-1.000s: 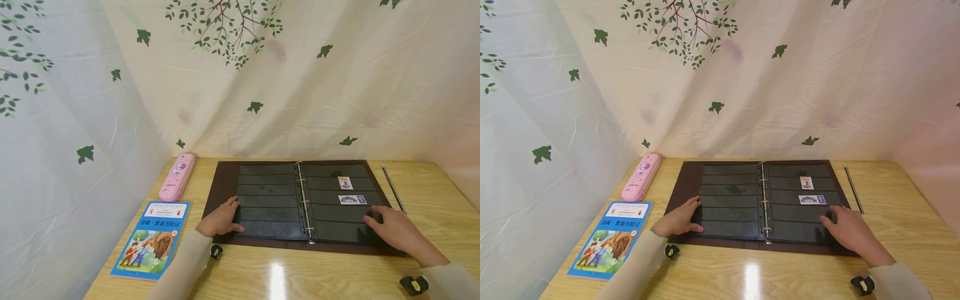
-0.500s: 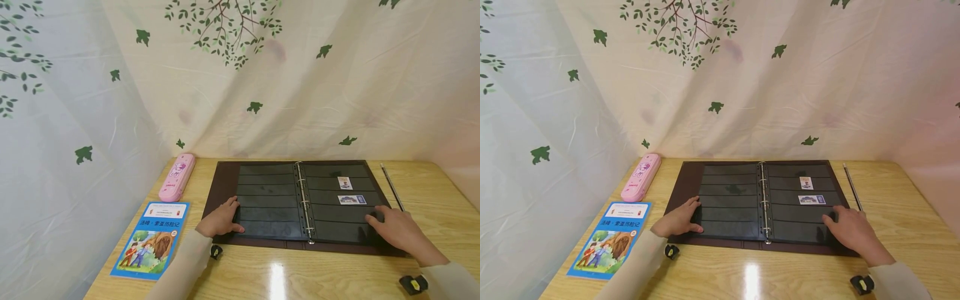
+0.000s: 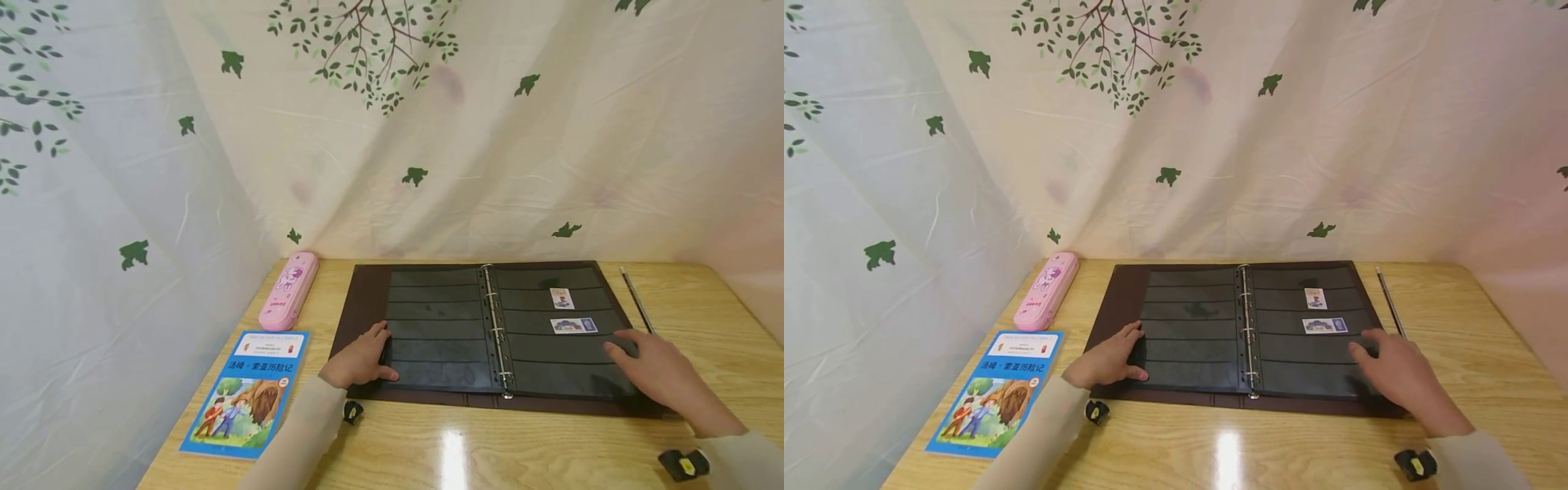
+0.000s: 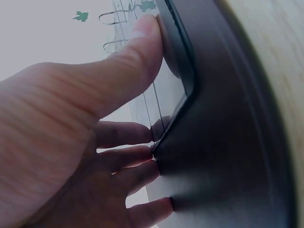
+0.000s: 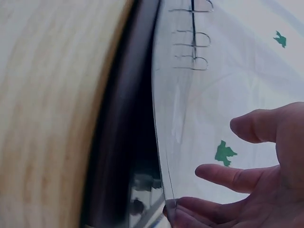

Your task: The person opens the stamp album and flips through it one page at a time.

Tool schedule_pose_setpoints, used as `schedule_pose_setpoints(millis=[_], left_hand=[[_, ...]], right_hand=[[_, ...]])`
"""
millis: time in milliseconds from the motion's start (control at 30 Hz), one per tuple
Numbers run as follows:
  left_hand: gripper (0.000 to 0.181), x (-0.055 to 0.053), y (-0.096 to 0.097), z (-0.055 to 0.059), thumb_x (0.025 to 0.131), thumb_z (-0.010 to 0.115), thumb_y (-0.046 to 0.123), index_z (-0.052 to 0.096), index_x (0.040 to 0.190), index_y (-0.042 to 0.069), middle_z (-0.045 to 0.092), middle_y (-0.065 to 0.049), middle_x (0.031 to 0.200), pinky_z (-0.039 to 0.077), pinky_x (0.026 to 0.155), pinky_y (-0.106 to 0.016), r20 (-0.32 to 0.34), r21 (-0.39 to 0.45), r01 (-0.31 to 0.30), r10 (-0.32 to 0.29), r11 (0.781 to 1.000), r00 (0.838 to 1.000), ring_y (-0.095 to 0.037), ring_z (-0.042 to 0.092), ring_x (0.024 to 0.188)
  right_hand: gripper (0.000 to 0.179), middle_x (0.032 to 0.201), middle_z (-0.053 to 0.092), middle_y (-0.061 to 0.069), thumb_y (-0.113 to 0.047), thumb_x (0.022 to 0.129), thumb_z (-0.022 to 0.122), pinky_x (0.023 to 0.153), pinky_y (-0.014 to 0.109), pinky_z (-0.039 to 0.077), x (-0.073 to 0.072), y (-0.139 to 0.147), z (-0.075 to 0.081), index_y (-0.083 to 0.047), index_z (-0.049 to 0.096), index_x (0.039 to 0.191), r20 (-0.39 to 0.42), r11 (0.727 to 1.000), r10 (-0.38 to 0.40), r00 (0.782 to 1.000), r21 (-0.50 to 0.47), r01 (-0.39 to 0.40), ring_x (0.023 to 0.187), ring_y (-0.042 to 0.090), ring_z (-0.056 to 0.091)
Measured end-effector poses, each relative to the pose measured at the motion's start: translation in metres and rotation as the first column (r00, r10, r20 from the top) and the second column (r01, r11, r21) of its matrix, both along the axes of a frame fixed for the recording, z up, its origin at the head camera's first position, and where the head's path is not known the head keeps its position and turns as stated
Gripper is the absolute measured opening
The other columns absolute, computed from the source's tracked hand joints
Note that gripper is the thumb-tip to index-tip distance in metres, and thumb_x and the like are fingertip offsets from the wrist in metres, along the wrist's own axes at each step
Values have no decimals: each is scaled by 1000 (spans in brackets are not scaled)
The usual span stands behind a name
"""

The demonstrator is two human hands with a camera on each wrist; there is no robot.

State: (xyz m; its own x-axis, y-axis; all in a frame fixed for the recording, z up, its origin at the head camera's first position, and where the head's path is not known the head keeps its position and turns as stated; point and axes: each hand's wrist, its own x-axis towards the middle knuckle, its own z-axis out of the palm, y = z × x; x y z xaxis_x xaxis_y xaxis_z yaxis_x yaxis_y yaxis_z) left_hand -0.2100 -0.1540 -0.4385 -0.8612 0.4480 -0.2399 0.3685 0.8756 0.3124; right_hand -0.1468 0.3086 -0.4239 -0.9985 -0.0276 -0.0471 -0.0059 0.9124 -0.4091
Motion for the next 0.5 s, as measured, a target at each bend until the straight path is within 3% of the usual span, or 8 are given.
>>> schedule_pose_setpoints(millis=[233, 500], left_hand=[[83, 0, 0, 0, 81, 73, 40, 35, 143, -1, 20, -16, 153, 28, 105, -49, 4, 1, 1, -1, 1000, 1000, -33, 32, 134], [83, 0, 0, 0, 81, 73, 40, 36, 143, -1, 20, -16, 153, 28, 105, -49, 2, 2, 3, -3, 1000, 1000, -33, 32, 134]], right_hand=[[64, 123, 42, 44, -44, 100, 41, 75, 64, 39, 5, 0, 11, 13, 47, 127, -3, 999, -3, 1000, -48, 3, 105, 61, 41], [59, 125, 44, 41, -43, 100, 43, 73, 61, 41, 11, -12, 26, 7, 49, 130, -58, 995, 22, 998, -92, -27, 103, 55, 48]])
